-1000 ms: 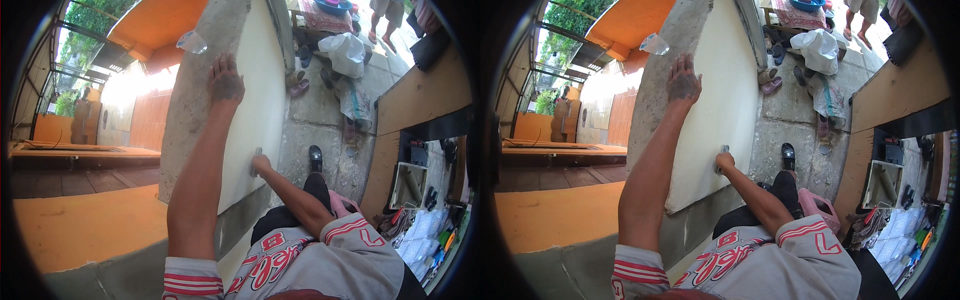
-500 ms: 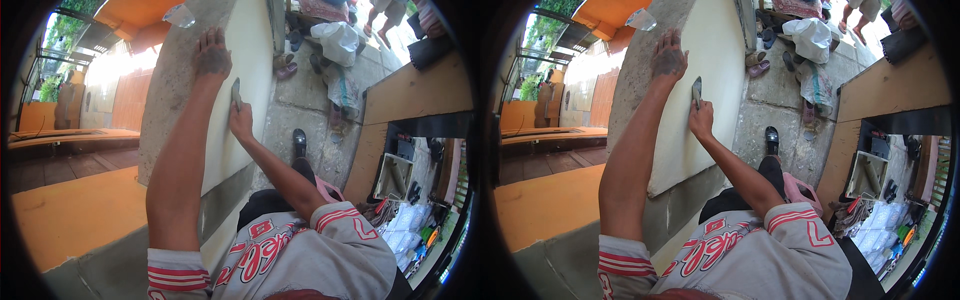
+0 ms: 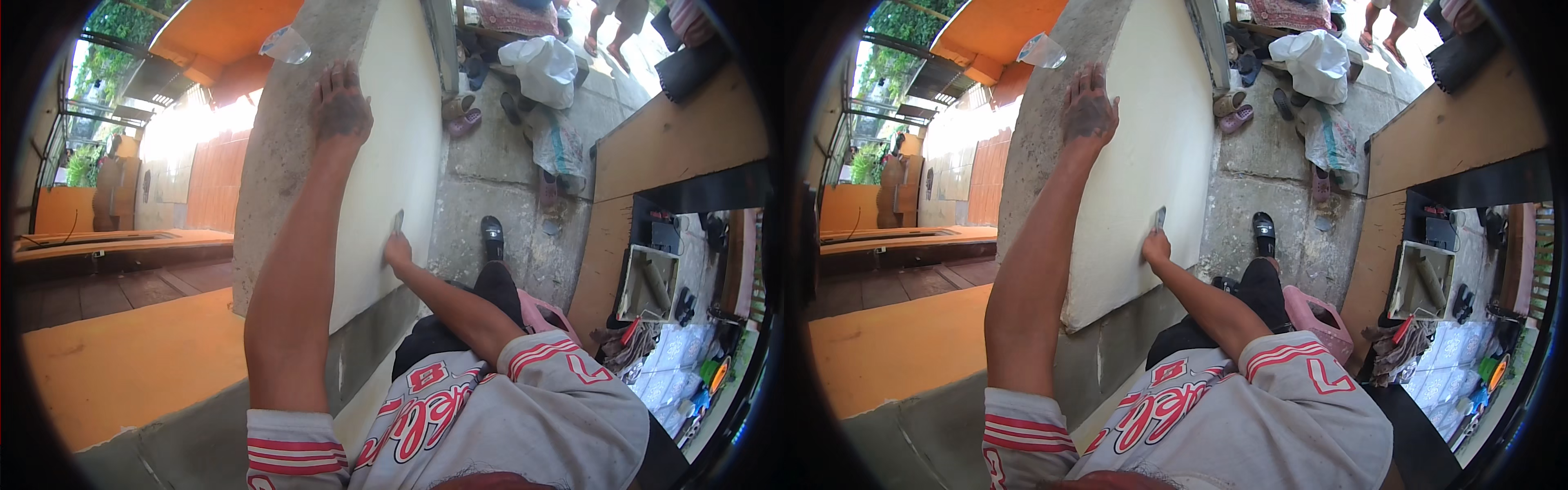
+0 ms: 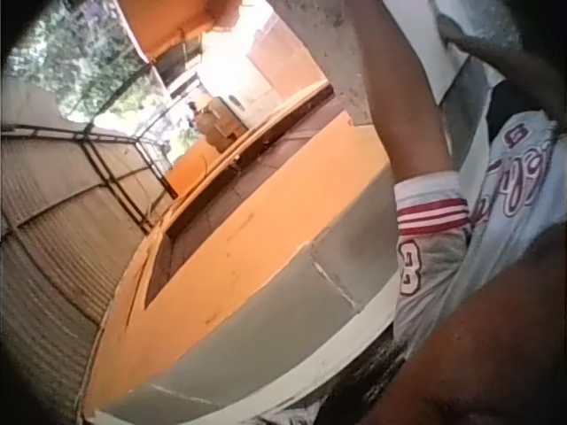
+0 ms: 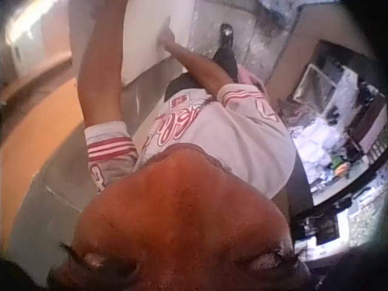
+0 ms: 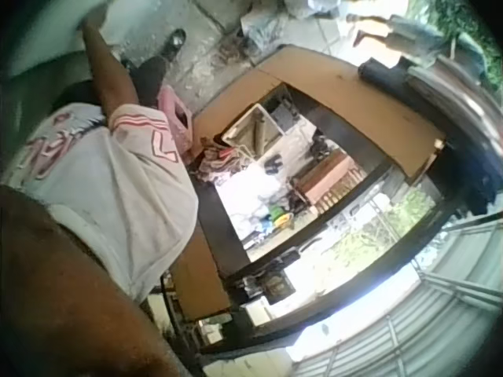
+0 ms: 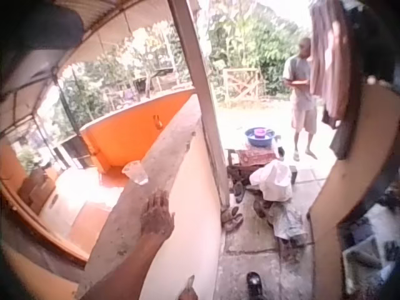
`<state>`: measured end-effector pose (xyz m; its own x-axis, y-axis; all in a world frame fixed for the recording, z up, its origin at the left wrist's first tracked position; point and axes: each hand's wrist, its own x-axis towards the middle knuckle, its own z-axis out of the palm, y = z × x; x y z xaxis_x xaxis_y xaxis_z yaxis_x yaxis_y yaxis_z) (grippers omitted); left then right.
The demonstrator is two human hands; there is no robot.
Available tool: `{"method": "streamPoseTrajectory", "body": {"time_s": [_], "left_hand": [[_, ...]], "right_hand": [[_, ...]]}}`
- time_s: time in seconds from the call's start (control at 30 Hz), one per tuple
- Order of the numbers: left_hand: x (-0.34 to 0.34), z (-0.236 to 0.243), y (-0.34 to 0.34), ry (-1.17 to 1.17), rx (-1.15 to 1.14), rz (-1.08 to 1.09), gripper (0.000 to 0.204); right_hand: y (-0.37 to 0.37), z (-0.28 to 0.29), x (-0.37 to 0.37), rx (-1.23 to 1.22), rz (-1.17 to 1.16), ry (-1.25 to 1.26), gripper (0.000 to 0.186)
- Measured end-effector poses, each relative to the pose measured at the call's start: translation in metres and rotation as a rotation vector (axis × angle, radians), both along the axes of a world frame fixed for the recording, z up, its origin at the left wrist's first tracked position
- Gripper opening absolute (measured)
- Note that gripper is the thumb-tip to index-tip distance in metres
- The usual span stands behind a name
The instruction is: The person applies and smooths plaster onto a wall surface using a putty knife.
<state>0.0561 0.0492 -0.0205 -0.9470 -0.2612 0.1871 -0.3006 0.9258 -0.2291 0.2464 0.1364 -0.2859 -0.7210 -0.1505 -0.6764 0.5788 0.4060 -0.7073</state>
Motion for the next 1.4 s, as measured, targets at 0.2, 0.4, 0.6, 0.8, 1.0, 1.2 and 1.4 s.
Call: {"method": "streamPoseTrajectory", "body": {"time_s": [0.2, 0.4, 0.6, 0.8, 1.0, 1.2, 1.4], "left_hand": [[0.0, -0.001, -0.002, 0.009, 0.006, -0.002, 0.069], [0.003, -0.007, -0.004, 0.061, -0.013, -0.025, 0.067], [0.0, -0.006, -0.004, 0.08, -0.026, -0.038, 0.067], [0.001, -0.008, -0.004, 0.077, -0.032, -0.034, 0.067], [0.001, -0.009, -0.005, 0.081, -0.031, -0.038, 0.067], [0.0, -0.011, -0.007, 0.099, -0.052, -0.046, 0.065], [0.0, -0.009, -0.004, 0.098, -0.041, -0.053, 0.065]], "right_hand": [[0.002, 0.023, 0.024, -0.006, 0.051, -0.115, 0.046], [-0.017, 0.112, -0.023, -0.459, -0.163, 0.605, 0.047], [-0.006, 0.063, -0.014, -0.197, -0.09, 0.112, 0.048], [0.007, 0.049, 0.041, -0.107, 0.041, -0.271, 0.05], [-0.017, 0.113, -0.001, -0.376, -0.136, 0.71, 0.05], [-0.019, 0.063, -0.035, -0.264, -0.152, 0.262, 0.046], [0.003, 0.041, 0.028, -0.189, -0.069, -0.318, 0.047]]}}
